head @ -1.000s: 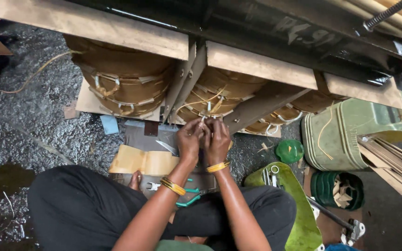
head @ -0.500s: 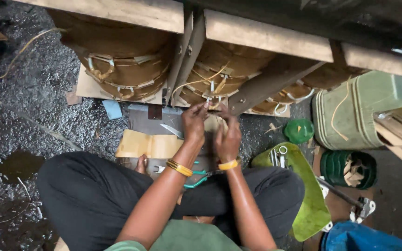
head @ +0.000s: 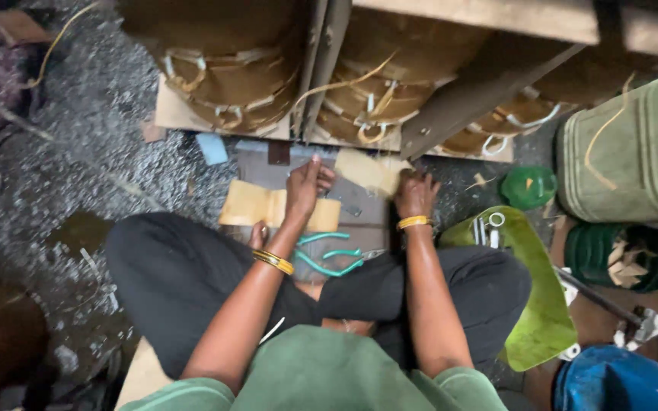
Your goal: The person sits on the floor and assembles a basket by wrapping thin strips of material around a cylindrical form. They secure the strips using white plastic clips, repeatedly folding and tucking the material to build up the basket's structure.
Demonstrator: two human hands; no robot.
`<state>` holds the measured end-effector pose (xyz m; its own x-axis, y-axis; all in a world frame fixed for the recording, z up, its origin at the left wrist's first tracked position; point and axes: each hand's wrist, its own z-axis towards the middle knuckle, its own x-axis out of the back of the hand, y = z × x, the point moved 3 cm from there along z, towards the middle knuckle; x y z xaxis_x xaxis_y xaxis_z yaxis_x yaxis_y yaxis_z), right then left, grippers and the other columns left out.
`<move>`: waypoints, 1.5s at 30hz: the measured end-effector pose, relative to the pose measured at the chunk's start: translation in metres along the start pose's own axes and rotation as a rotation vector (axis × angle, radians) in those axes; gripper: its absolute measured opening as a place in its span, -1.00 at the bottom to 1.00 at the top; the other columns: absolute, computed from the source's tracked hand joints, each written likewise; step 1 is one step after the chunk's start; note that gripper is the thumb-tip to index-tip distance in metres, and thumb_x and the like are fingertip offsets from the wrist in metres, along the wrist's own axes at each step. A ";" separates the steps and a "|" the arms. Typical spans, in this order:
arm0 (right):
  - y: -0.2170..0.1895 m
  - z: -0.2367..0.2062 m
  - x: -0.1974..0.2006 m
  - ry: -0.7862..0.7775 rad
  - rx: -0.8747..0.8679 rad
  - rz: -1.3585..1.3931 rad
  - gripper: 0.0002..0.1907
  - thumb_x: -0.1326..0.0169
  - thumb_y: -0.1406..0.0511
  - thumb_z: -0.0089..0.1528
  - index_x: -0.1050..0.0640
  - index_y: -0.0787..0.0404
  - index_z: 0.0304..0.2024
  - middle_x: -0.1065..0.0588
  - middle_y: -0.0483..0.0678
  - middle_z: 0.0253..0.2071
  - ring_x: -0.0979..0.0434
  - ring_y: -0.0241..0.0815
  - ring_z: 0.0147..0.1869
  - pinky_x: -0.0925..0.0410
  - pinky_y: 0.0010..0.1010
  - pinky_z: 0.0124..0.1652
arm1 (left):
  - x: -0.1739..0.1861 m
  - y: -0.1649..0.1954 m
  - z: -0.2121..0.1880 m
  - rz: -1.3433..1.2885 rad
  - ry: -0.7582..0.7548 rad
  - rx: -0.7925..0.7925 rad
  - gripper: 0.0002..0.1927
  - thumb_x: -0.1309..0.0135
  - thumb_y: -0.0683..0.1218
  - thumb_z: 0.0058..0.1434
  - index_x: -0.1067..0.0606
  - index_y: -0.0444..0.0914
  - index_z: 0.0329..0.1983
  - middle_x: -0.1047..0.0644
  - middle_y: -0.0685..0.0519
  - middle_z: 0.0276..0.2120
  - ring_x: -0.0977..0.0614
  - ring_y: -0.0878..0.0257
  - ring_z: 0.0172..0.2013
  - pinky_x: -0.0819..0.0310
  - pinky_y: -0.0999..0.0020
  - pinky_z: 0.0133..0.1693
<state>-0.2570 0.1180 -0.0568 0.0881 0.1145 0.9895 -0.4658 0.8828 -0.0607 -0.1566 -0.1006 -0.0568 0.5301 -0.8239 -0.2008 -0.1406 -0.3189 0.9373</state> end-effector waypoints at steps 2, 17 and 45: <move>-0.004 -0.008 -0.001 -0.115 -0.050 -0.042 -0.61 -0.28 0.28 0.12 -0.62 0.10 0.03 -0.57 0.06 0.05 -0.42 0.19 0.30 -0.15 0.34 0.31 | 0.017 0.007 -0.017 0.339 0.026 -0.264 -0.78 -0.10 0.00 0.34 -0.60 -0.25 -0.21 -0.68 0.00 -0.28 -0.70 0.13 -0.24 -0.52 0.26 -0.19; 0.029 -0.088 0.104 -0.408 0.140 0.627 -0.65 -0.35 0.12 0.07 -0.67 0.21 -0.23 -0.59 0.01 -0.46 -0.53 -0.17 -0.46 -0.39 -0.33 -0.35 | -0.039 0.004 -0.058 0.788 -0.798 -0.723 -0.61 -0.32 -0.01 0.05 -0.58 -0.23 -0.07 -0.56 -0.04 -0.07 -0.59 -0.02 0.01 -0.37 -0.02 0.08; 0.067 -0.126 0.181 -0.419 0.039 0.506 -0.67 -0.36 0.13 0.09 -0.65 0.29 -0.38 -0.38 0.07 -0.62 -0.27 -0.23 -0.53 -0.25 -0.30 -0.45 | -0.105 0.000 -0.085 0.572 -1.183 -0.271 -0.70 -0.04 0.02 0.42 -0.57 -0.29 -0.02 -0.62 -0.07 -0.27 -0.63 0.04 -0.17 -0.51 0.15 -0.05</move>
<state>-0.1613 0.2554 0.1017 -0.4968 0.3171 0.8078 -0.3917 0.7487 -0.5348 -0.1413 0.0261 -0.0112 -0.6030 -0.7605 0.2409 0.1438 0.1934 0.9705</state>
